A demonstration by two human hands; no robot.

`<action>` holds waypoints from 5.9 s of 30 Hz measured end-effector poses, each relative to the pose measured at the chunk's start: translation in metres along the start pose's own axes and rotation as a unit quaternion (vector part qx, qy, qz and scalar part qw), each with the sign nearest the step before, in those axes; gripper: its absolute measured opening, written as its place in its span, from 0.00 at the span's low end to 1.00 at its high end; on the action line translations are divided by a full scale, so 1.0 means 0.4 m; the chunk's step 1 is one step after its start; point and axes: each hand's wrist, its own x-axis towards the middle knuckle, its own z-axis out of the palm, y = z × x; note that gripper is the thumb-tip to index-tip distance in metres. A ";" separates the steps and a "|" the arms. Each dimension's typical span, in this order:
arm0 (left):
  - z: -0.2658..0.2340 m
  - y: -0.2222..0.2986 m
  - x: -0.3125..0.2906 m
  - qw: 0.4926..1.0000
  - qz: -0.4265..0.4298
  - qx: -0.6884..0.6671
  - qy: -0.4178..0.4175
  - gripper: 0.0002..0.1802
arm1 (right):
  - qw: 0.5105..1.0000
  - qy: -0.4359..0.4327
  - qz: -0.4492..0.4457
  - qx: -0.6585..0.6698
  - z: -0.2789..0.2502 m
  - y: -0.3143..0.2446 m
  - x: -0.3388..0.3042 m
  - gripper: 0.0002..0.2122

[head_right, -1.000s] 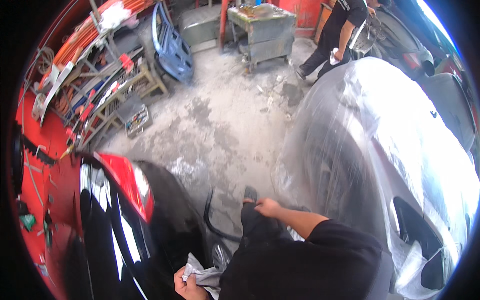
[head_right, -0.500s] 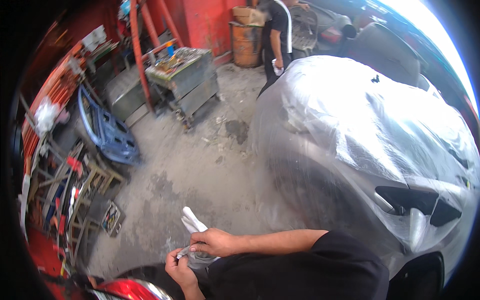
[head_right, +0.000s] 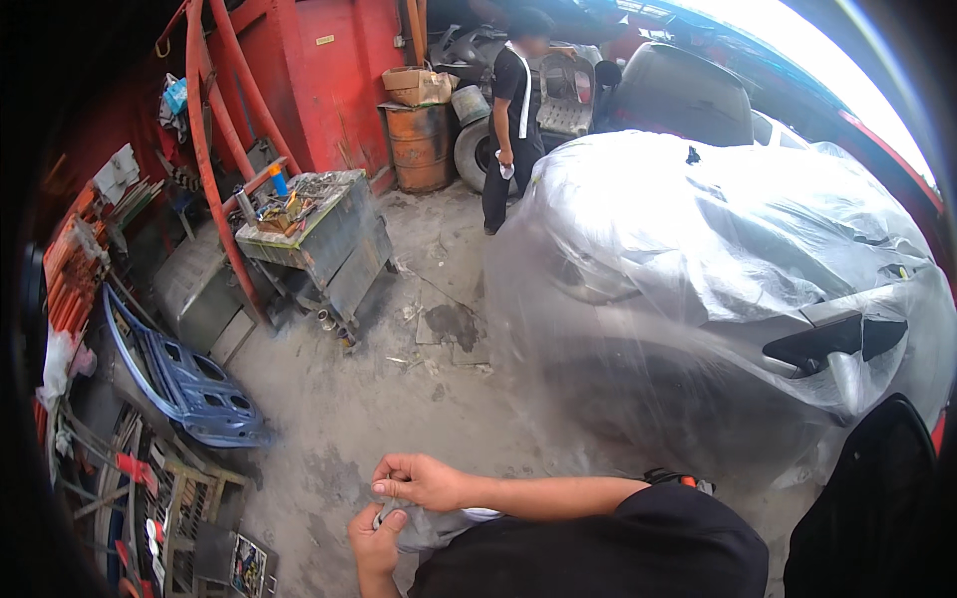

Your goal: The person wipes the interior door frame, seat, and door panel of a black car using a white cloth. They then spray a cleaning solution from a black bottle onto the cloth and continue wiping the door frame and weather stripping.

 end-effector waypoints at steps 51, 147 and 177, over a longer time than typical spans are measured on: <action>-0.260 0.293 1.857 0.714 -0.294 -0.236 -0.590 0.14 | 0.539 0.818 -0.009 -0.198 -0.316 -0.173 1.373 0.12; 1.286 -0.392 -1.776 0.046 0.175 -0.199 -0.963 0.29 | -0.095 0.611 0.745 -0.251 1.046 -0.462 -2.037 0.25; 1.277 -0.173 -1.953 -0.105 0.115 -0.340 -0.927 0.21 | -0.100 0.610 0.756 -0.215 0.983 -0.483 -2.088 0.33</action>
